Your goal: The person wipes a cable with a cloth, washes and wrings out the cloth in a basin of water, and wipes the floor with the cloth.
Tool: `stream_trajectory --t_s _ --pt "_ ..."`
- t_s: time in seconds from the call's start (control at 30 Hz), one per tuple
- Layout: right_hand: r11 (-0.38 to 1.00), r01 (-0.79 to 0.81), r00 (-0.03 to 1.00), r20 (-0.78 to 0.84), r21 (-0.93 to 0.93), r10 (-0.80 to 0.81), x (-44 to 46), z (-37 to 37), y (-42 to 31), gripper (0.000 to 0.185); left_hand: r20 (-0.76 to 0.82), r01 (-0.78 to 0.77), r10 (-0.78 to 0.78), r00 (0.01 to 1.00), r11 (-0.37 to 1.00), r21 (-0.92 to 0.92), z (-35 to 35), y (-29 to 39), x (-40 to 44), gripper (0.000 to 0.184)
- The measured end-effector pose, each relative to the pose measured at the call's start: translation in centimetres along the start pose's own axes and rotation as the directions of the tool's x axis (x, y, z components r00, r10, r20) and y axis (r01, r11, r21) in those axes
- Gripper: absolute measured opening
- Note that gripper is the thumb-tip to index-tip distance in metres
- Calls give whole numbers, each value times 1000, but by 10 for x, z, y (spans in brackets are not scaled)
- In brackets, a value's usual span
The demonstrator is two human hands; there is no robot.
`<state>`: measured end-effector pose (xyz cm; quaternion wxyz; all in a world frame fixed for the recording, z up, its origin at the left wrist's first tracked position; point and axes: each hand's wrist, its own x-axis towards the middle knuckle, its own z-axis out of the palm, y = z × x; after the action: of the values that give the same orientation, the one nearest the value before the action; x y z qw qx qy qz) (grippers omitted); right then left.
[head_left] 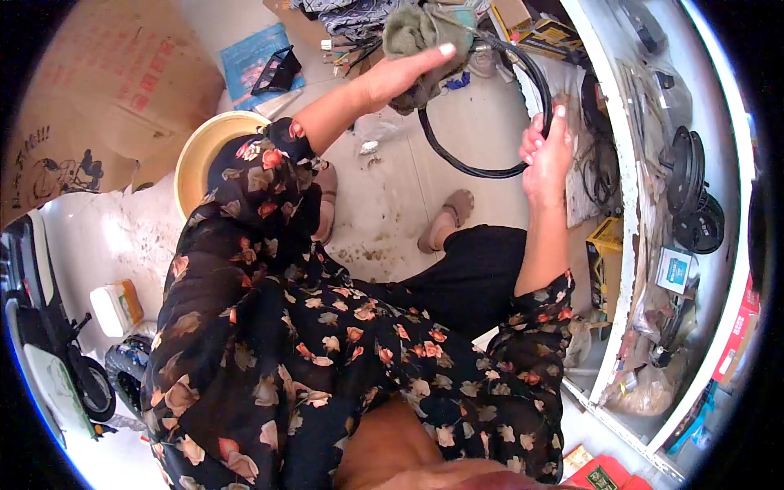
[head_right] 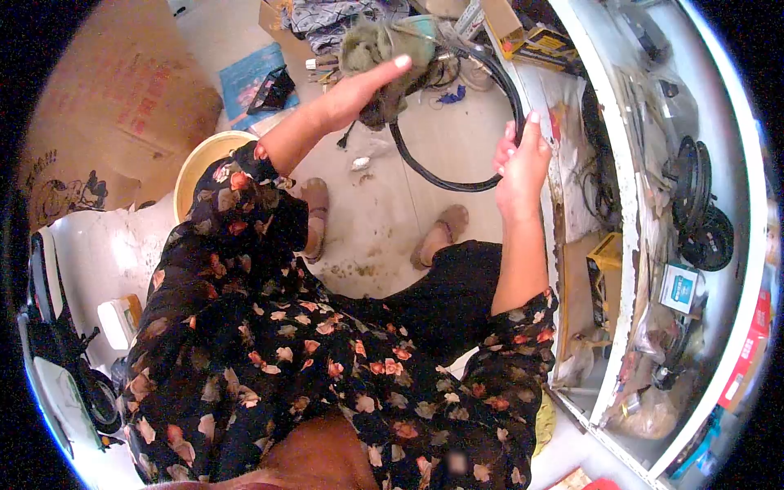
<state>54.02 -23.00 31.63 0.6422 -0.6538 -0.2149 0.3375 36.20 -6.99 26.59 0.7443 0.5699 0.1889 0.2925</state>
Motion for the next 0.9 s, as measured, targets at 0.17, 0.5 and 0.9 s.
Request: stream_trajectory --t_s 0.17,0.5,0.9 --pt "988 105 984 157 -112 -87 -5 9 -3 45 85 -272 258 962 924 271 -3 2 3 44" --pt "985 7 981 193 -172 27 -21 28 11 45 468 -631 441 766 381 675 -5 28 13 41" --pt "968 97 993 46 230 -110 -17 8 -24 41 -34 -23 32 999 976 215 -4 17 -32 51"
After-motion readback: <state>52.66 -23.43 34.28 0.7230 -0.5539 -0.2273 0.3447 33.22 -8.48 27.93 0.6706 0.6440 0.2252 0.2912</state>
